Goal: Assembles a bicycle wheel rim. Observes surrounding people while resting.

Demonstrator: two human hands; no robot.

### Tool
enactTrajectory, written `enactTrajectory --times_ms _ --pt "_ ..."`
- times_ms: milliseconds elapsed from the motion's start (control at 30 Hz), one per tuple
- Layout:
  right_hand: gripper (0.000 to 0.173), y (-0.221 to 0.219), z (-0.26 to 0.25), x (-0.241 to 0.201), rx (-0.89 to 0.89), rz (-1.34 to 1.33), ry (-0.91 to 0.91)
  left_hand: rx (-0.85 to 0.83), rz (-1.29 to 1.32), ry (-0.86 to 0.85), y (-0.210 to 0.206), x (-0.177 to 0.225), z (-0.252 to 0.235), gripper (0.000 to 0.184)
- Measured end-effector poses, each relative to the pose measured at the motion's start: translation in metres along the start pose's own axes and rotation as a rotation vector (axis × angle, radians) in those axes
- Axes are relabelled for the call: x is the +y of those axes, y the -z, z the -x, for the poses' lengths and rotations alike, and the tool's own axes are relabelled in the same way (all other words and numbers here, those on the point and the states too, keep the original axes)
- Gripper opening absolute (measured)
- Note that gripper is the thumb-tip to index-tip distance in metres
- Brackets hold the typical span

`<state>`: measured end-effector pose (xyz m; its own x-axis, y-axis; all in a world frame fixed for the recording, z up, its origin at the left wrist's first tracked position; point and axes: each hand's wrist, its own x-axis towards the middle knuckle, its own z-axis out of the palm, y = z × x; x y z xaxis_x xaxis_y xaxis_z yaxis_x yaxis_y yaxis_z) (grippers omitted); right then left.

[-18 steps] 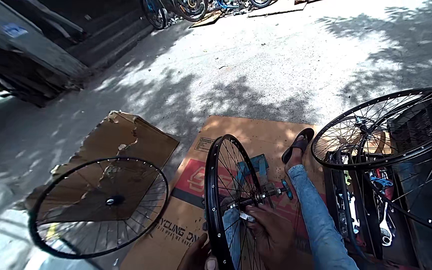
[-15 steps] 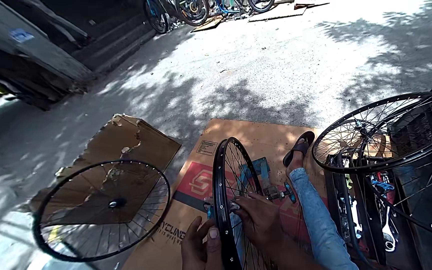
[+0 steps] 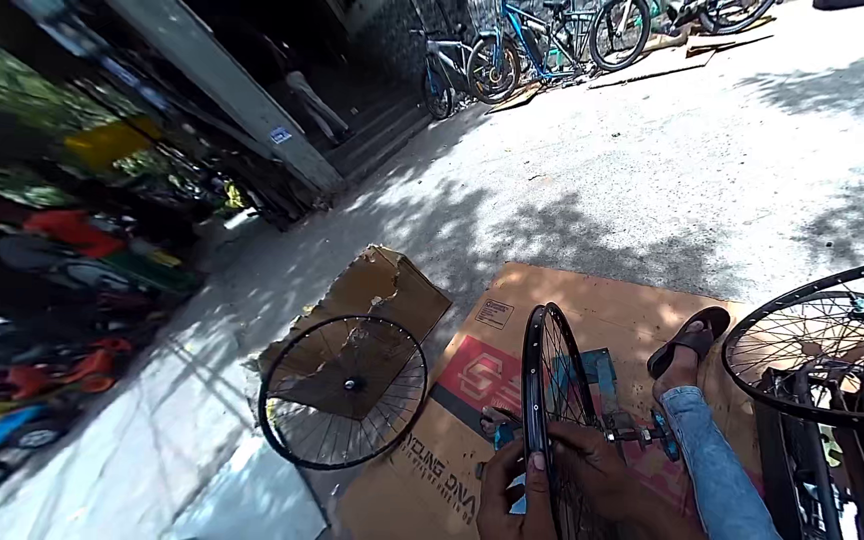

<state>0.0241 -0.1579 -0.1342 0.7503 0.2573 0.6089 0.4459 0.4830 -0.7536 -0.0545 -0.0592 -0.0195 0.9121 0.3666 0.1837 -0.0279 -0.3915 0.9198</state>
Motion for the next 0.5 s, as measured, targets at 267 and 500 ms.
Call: enactTrajectory --times_ms 267,500 --pt "0.032 0.014 -0.004 -0.008 -0.233 -0.364 -0.109 0.017 0.092 -0.069 0.001 -0.015 0.023 0.02" --pt "0.012 0.009 0.001 -0.014 -0.011 0.117 0.04 -0.007 0.185 -0.086 -0.001 -0.018 0.023 0.025"
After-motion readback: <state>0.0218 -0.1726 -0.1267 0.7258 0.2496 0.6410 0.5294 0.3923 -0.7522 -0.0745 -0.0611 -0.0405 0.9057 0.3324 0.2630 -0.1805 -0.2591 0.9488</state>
